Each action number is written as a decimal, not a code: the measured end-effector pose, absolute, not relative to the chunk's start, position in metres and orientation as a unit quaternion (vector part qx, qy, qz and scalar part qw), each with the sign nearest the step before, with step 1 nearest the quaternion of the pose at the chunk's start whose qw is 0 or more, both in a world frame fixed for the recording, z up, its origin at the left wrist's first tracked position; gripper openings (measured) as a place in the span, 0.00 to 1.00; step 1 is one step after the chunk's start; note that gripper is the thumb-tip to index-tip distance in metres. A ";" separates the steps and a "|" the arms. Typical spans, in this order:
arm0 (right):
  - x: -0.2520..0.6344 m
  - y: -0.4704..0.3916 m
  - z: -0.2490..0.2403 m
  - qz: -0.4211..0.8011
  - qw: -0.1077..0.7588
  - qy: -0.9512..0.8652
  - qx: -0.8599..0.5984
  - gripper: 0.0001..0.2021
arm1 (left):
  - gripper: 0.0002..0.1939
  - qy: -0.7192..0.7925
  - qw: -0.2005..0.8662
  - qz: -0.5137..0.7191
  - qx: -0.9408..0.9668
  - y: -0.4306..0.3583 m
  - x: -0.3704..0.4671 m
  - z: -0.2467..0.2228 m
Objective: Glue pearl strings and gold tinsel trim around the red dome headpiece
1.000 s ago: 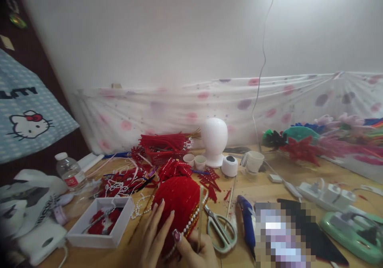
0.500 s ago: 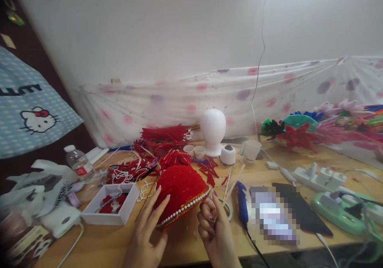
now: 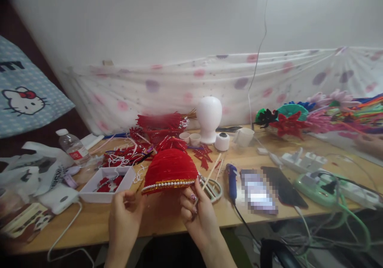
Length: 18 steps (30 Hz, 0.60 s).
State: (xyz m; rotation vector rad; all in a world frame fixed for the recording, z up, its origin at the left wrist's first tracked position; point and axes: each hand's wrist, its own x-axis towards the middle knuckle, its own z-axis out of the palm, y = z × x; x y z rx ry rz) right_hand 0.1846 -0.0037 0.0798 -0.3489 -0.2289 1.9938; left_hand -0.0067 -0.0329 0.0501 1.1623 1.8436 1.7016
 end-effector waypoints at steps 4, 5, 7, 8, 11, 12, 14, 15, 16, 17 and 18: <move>0.181 -0.011 0.078 0.836 0.519 -0.092 -0.150 0.29 | 0.28 0.601 0.372 0.579 0.407 -0.041 0.013 0.057; 0.180 -0.013 0.077 0.836 0.520 -0.089 -0.154 0.29 | 0.30 0.564 0.432 0.584 0.392 -0.044 0.019 0.061; 0.178 -0.017 0.075 0.831 0.523 -0.083 -0.168 0.29 | 0.29 0.438 0.583 0.622 0.286 -0.047 0.031 0.072; 0.176 -0.019 0.074 0.827 0.527 -0.080 -0.176 0.29 | 0.28 0.394 0.616 0.638 0.242 -0.047 0.036 0.076; 0.172 -0.023 0.073 0.816 0.538 -0.076 -0.197 0.29 | 0.21 0.341 0.635 0.667 0.186 -0.044 0.040 0.087; 0.171 -0.023 0.072 0.814 0.540 -0.076 -0.200 0.29 | 0.19 0.337 0.636 0.671 0.179 -0.041 0.040 0.088; 0.169 -0.022 0.071 0.816 0.535 -0.086 -0.202 0.29 | 0.17 0.326 0.644 0.674 0.156 -0.034 0.037 0.090; 0.168 -0.020 0.071 0.818 0.531 -0.096 -0.201 0.29 | 0.17 0.319 0.650 0.674 0.143 -0.030 0.035 0.089; 0.168 -0.017 0.070 0.819 0.528 -0.109 -0.198 0.29 | 0.17 0.309 0.655 0.676 0.134 -0.026 0.034 0.088; 0.168 -0.014 0.070 0.820 0.524 -0.124 -0.195 0.29 | 0.17 0.298 0.660 0.677 0.128 -0.022 0.032 0.086; 0.169 -0.011 0.069 0.819 0.522 -0.139 -0.192 0.28 | 0.18 0.286 0.667 0.677 0.126 -0.017 0.031 0.083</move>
